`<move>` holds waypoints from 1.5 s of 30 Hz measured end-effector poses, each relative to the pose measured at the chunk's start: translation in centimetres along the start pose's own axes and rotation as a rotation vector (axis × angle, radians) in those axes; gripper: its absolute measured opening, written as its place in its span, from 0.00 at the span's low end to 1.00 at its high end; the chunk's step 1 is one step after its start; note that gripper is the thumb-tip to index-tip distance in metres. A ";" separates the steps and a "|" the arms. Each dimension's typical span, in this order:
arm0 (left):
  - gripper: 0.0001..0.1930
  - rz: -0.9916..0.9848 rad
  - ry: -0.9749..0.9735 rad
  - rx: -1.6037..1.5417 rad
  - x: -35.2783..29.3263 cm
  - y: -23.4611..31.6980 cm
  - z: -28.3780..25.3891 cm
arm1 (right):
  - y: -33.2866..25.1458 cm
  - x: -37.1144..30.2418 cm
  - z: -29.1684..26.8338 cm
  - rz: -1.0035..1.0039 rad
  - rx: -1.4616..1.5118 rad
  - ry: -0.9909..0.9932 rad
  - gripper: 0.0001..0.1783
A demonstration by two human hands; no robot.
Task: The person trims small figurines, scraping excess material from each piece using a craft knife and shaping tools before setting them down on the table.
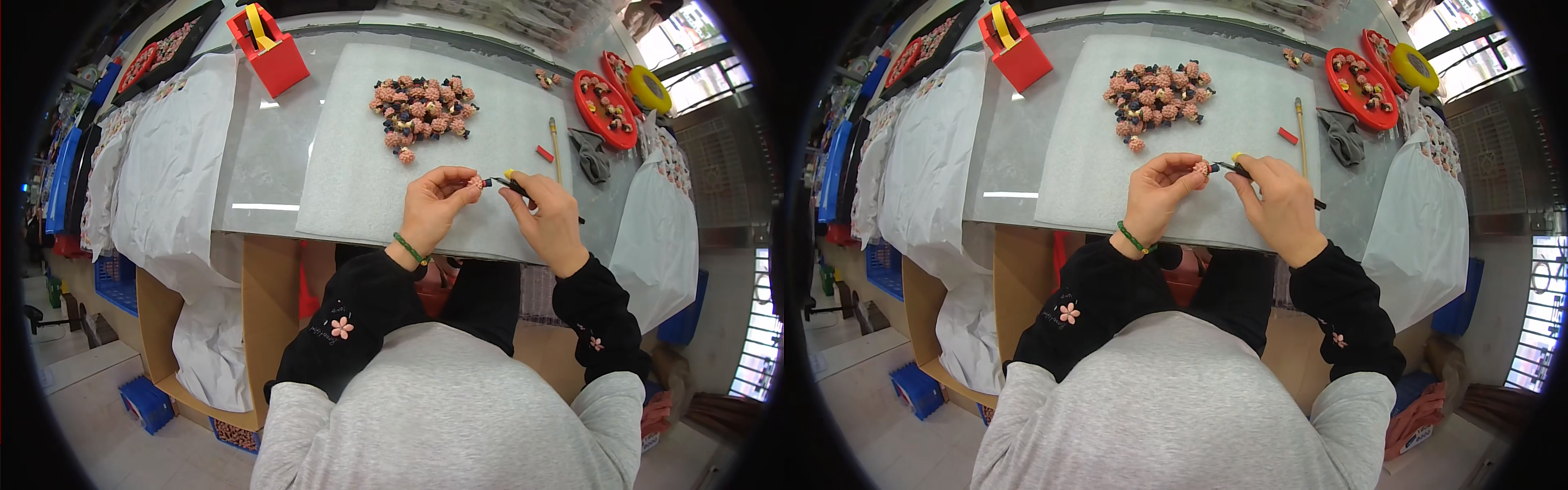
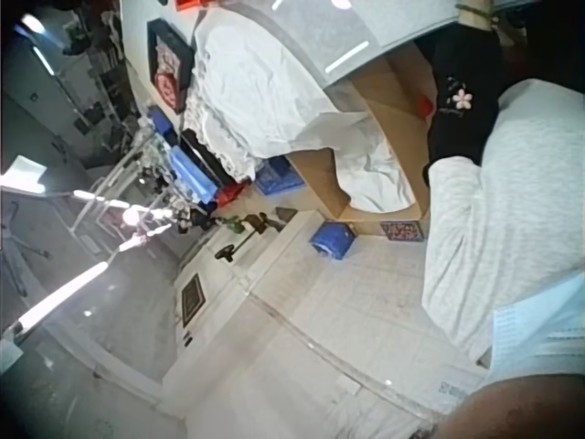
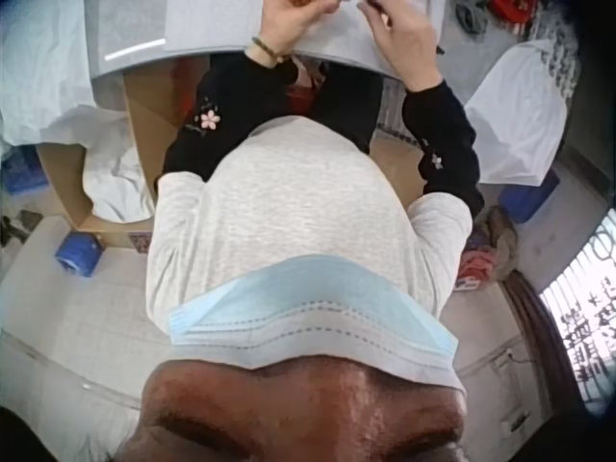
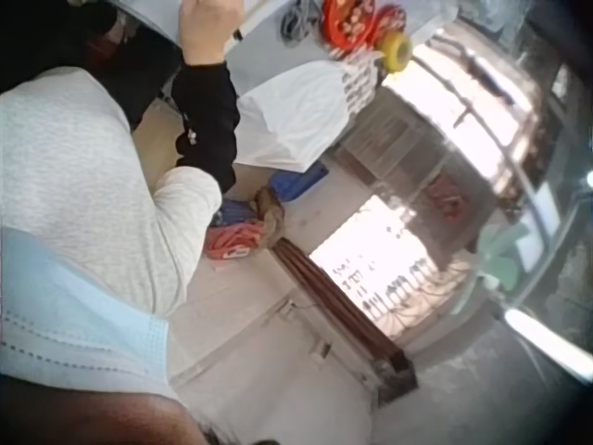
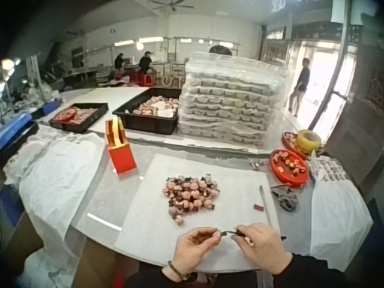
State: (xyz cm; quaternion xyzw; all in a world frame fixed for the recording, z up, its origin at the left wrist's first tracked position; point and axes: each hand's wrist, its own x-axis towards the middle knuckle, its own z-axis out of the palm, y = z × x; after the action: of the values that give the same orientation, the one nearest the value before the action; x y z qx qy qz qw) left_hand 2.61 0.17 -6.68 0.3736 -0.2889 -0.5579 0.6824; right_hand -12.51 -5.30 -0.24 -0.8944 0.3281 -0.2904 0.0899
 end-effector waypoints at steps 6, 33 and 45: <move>0.11 -0.025 0.026 -0.006 0.0 0.1 -0.1 | -0.8 -0.9 0.4 0.085 0.269 -0.147 0.13; 0.14 0.377 0.083 0.861 -1.2 -1.1 1.3 | -2.5 0.7 -9.0 -0.189 0.544 0.470 0.26; 0.15 0.397 -0.335 0.461 -3.4 9.8 7.0 | 4.5 -5.2 -17.7 -0.302 0.432 0.594 0.31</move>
State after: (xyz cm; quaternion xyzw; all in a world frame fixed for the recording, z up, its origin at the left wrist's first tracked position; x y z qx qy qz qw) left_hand 1.56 3.12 5.44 0.3578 -0.5824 -0.3878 0.6184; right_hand -28.39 -4.89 10.21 -0.7702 0.1358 -0.6087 0.1336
